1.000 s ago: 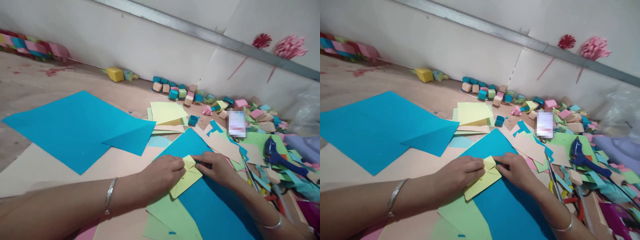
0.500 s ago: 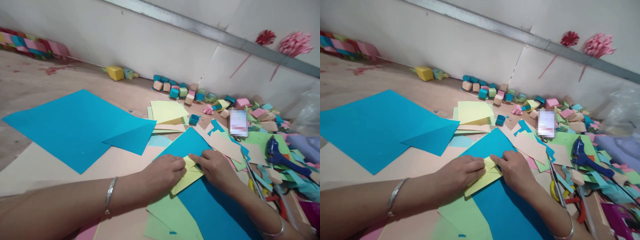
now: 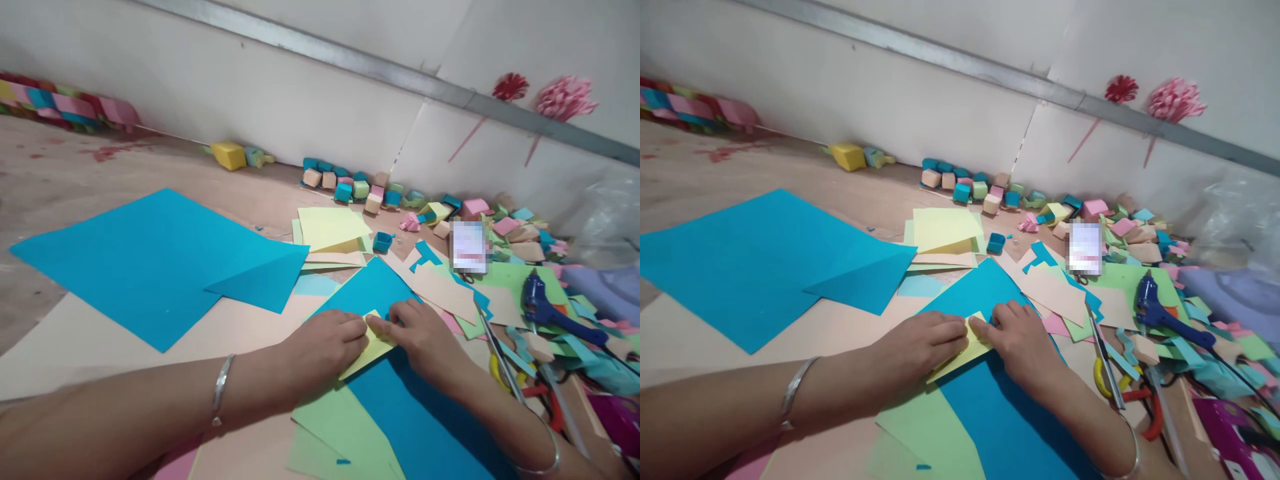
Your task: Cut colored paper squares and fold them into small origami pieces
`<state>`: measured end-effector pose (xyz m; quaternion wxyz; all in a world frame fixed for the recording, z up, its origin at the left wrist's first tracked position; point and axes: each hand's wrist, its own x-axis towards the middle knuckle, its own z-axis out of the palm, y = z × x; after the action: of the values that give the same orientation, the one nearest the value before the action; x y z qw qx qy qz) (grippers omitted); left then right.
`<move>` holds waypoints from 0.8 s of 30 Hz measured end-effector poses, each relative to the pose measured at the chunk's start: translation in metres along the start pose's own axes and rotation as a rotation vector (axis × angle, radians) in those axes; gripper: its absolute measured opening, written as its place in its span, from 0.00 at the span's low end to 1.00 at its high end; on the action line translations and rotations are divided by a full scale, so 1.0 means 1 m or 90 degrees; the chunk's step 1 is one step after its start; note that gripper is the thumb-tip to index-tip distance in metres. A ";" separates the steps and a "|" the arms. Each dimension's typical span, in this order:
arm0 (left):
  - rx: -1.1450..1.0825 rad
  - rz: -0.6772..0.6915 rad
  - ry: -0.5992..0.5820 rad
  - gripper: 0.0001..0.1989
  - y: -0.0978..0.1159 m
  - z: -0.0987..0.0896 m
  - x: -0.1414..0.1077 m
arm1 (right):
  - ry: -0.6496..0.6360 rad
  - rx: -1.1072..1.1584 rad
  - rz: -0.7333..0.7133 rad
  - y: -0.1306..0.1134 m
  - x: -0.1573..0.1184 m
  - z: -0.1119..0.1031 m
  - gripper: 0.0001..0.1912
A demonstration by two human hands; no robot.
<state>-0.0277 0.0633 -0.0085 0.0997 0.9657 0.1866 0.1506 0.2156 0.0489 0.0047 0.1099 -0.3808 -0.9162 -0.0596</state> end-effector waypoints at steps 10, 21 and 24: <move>0.009 -0.018 -0.023 0.14 0.003 -0.007 -0.001 | -0.011 0.178 0.041 0.008 0.002 0.011 0.23; 0.188 0.022 -0.042 0.14 0.007 -0.018 -0.006 | -0.005 -0.115 -0.023 -0.004 0.004 0.005 0.17; 0.227 0.006 -0.088 0.14 0.014 -0.025 -0.011 | -0.020 -0.126 -0.019 -0.003 0.002 0.007 0.18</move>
<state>-0.0415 0.0496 0.0157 -0.0612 0.9770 0.1985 0.0487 0.2111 0.0494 -0.0013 0.0564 -0.3773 -0.9128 -0.1456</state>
